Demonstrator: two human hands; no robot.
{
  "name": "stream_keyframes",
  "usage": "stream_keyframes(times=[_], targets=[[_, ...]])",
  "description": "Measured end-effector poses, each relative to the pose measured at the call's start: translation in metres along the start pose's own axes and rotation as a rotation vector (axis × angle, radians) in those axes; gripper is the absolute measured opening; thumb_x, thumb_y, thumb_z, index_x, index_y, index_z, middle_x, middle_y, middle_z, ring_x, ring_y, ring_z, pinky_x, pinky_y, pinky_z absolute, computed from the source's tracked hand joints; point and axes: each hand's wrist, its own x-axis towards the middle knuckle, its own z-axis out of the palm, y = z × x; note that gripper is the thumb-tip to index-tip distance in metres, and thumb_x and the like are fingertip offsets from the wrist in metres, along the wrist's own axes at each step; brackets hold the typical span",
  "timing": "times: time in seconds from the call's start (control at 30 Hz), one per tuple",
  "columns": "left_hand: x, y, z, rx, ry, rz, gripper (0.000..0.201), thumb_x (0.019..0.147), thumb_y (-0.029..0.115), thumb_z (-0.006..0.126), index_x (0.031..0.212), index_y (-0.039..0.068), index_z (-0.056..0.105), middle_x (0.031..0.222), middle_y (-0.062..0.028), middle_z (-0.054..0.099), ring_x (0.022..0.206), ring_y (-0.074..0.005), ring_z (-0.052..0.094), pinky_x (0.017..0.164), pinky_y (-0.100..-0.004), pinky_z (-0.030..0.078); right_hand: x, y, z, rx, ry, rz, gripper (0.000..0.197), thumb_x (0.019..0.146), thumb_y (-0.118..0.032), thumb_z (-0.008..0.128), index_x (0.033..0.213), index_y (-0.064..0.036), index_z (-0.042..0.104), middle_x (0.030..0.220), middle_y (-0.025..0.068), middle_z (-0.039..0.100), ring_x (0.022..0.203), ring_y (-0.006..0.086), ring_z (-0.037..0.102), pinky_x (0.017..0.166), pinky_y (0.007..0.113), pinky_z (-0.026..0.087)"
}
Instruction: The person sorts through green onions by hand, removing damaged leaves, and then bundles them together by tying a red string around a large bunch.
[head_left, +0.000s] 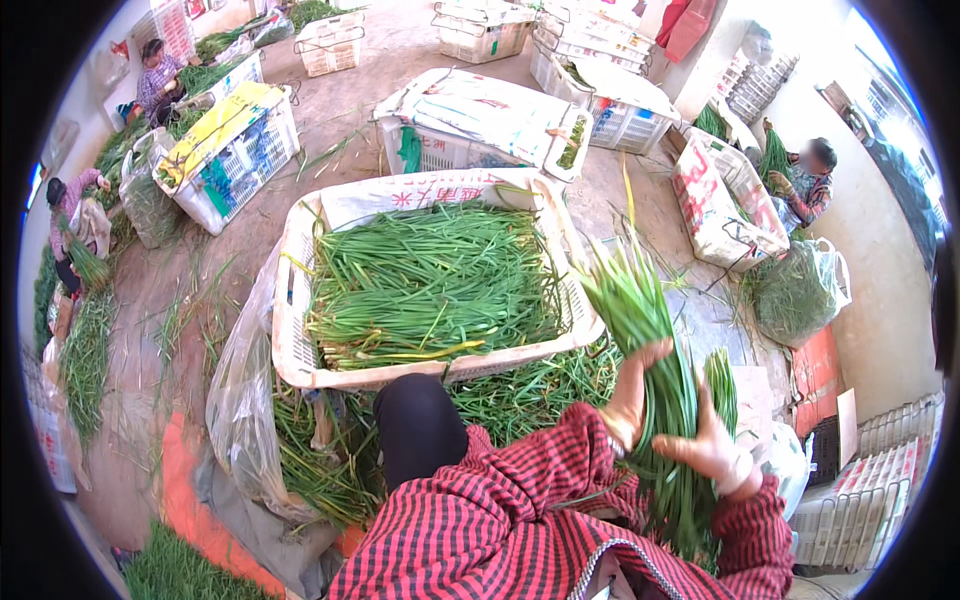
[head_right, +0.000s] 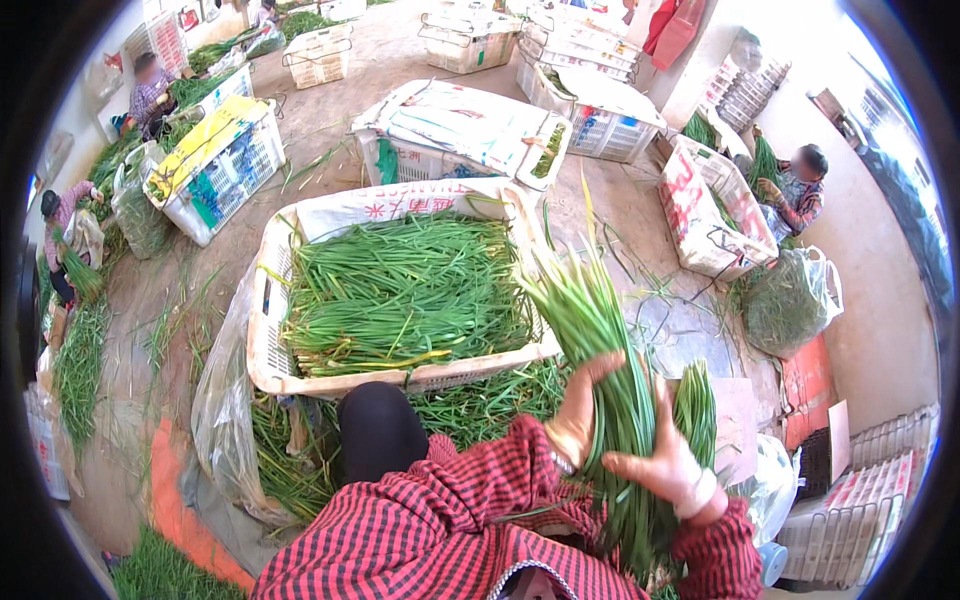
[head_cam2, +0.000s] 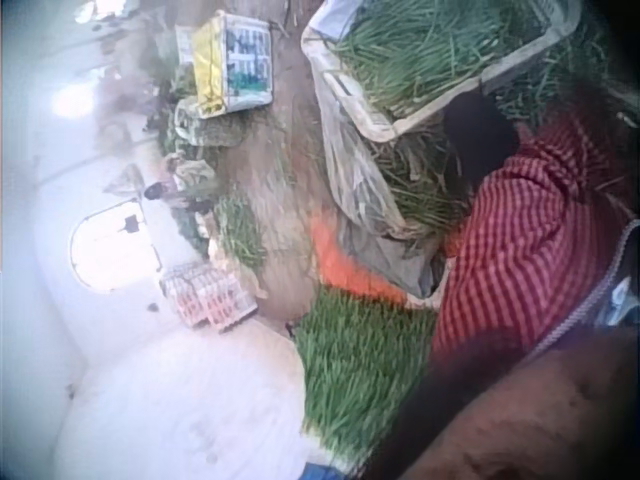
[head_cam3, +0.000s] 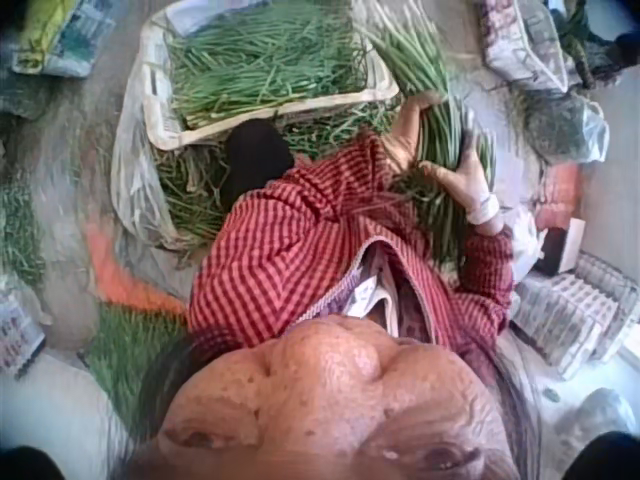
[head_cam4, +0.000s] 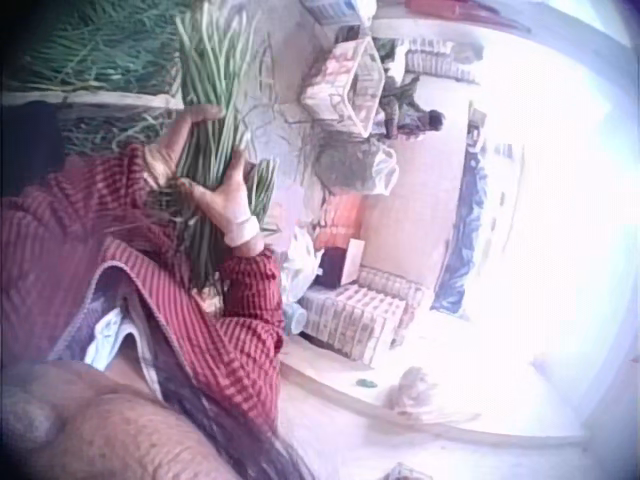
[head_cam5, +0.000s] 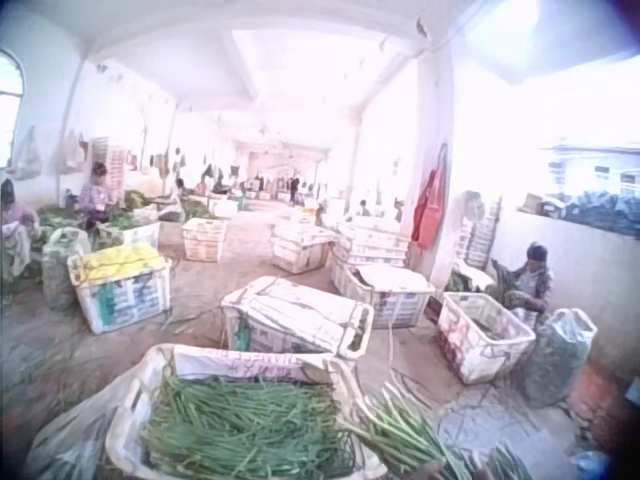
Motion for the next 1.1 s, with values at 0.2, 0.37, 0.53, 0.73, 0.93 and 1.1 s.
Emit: stream_keyframes(times=[0.2,0.37,0.53,0.73,0.93,1.1], targets=[[0.003,-0.081,-0.126,-0.017,0.272,-0.552,0.069,0.09,0.066,0.053,0.122,0.006,0.067,0.111,-0.0143,0.072,0.092,-0.0299,0.071,0.091,-0.0483,0.055,0.006,0.068,-0.022,-0.09,-0.585,0.881,0.083,0.082,-0.045,0.079,0.14,0.004,0.047,0.118,0.0139,0.068,0.104,0.0204,0.066,0.094,0.033,0.052],[0.002,-0.066,-0.205,-0.022,0.387,-0.491,0.081,0.085,0.075,0.056,0.126,0.006,0.064,0.116,-0.0134,0.071,0.1,-0.0289,0.069,0.095,-0.0483,0.053,0.113,0.186,0.028,-0.516,-1.029,0.869,0.084,0.076,-0.067,0.075,0.125,0.0006,0.064,0.11,0.01,0.072,0.092,0.0221,0.07,0.087,0.037,0.055],[0.018,-0.023,-0.224,-0.18,0.273,-0.452,0.08,0.084,0.077,0.057,0.117,0.005,0.067,0.11,-0.0136,0.073,0.097,-0.0309,0.07,0.09,-0.0507,0.055,0.18,0.162,0.05,-0.308,-0.949,0.99,0.079,0.073,-0.075,0.071,0.112,-0.006,0.073,0.106,0.0087,0.073,0.089,0.0217,0.068,0.082,0.038,0.055],[0.006,-0.039,-0.173,-0.077,0.387,-0.662,0.079,0.074,0.075,0.069,0.117,0.008,0.068,0.102,-0.018,0.072,0.096,-0.0336,0.069,0.089,-0.0515,0.055,0.093,0.102,0.033,-0.609,-0.836,0.575,0.09,0.081,-0.082,0.05,0.097,0.0043,0.072,0.097,0.0243,0.072,0.094,0.0394,0.069,0.088,0.045,0.053],[-0.01,-0.075,-0.158,0.619,0.36,-0.389,0.033,0.081,0.032,0.071,0.101,0.006,0.073,0.089,-0.009,0.071,0.082,-0.0236,0.067,0.08,-0.0409,0.056,-0.046,0.077,0.052,-0.144,-0.111,0.086,0.071,0.09,-0.049,0.069,0.131,0.0056,0.049,0.08,0.015,0.066,0.074,0.0269,0.068,0.073,0.039,0.055],[-0.047,-0.027,-0.075,0.556,0.269,-0.459,0.027,0.085,0.014,0.066,0.109,0.002,0.068,0.088,-0.0093,0.072,0.07,-0.0185,0.069,0.064,-0.0309,0.058,-0.055,0.08,0.056,0.975,0.054,0.316,0.029,0.102,-0.026,0.057,0.117,-0.002,0.052,0.102,0.0047,0.063,0.089,0.0133,0.061,0.081,0.03,0.051]])
